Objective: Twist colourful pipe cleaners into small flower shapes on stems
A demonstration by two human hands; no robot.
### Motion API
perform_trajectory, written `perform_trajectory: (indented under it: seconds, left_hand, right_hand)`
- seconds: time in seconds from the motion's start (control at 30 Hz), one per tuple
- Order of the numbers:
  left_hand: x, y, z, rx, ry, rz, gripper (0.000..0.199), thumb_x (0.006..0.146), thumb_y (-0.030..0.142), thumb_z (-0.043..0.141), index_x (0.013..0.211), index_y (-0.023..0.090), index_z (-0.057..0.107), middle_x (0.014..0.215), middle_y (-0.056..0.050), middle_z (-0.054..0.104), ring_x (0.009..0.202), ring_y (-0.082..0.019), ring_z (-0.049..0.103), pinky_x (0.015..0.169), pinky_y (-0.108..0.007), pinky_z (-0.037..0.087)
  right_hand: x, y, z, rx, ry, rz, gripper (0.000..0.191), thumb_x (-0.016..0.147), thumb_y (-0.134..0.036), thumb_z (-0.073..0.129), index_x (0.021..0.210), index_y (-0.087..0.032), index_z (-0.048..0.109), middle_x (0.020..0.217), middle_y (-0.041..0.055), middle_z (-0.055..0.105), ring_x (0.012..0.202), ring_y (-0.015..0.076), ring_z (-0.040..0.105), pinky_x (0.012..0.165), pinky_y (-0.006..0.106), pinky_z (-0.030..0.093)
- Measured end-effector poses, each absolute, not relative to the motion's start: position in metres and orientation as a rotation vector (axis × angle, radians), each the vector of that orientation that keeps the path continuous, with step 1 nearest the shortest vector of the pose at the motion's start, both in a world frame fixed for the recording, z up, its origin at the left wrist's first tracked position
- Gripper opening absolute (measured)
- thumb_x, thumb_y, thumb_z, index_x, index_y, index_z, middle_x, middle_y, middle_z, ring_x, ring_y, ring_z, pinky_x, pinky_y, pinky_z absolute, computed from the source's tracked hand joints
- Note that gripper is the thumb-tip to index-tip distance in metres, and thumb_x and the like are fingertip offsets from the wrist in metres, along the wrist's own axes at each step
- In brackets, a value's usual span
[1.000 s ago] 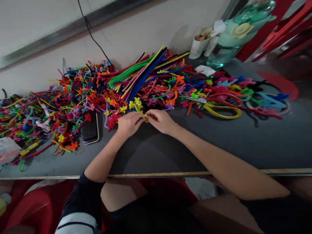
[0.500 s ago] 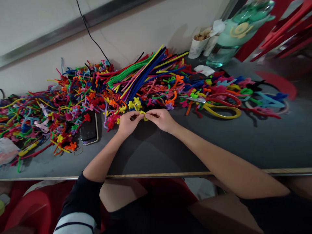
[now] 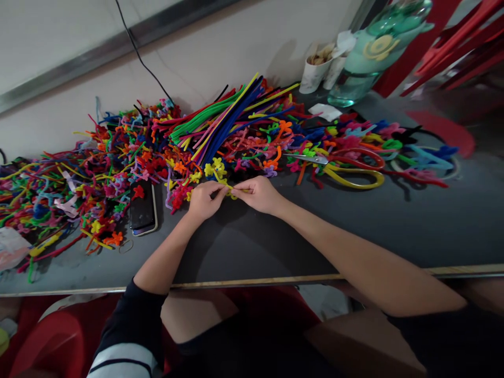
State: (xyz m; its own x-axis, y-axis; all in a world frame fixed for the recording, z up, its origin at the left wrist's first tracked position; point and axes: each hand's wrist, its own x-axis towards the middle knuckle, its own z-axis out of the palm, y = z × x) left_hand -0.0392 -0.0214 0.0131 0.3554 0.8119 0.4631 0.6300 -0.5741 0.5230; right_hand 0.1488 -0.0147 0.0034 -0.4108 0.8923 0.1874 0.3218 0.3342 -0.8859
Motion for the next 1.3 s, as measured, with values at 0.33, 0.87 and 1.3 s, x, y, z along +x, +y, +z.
perform_trajectory:
  seconds: [0.33, 0.87, 1.3]
  left_hand:
    - [-0.034, -0.025, 0.013, 2.188, 1.37, 1.218, 0.012, 0.085, 0.024, 0.061, 0.08, 0.016, 0.068, 0.077, -0.004, 0.07, 0.067, -0.011, 0.062, 0.064, -0.023, 0.049]
    - [-0.04, -0.025, 0.013, 2.513, 1.411, 1.135, 0.024, 0.093, 0.026, 0.05, 0.107, 0.018, 0.068, 0.095, -0.008, 0.074, 0.081, -0.015, 0.069, 0.068, -0.024, 0.052]
    - [-0.057, -0.025, 0.014, 3.019, 0.989, 0.94, 0.027, 0.095, 0.021, 0.047, 0.116, 0.021, 0.064, 0.1, -0.007, 0.073, 0.094, -0.016, 0.07, 0.077, -0.028, 0.056]
  right_hand:
    - [0.146, -0.018, 0.008, -1.06, -1.767, 0.991, 0.033, 0.082, -0.046, 0.06, 0.087, -0.017, 0.076, 0.082, 0.0071, 0.073, 0.07, 0.0179, 0.064, 0.064, 0.029, 0.045]
    - [0.153, -0.012, 0.008, -1.085, -1.705, 1.161, 0.043, 0.072, -0.057, 0.067, 0.076, -0.015, 0.075, 0.059, 0.0024, 0.062, 0.049, 0.0088, 0.042, 0.049, 0.025, 0.03]
    - [0.167, -0.004, 0.008, -0.994, -1.659, 1.675, 0.033, 0.067, -0.046, 0.075, 0.076, -0.015, 0.076, 0.035, -0.0083, 0.037, 0.034, 0.0029, 0.021, 0.037, 0.023, 0.012]
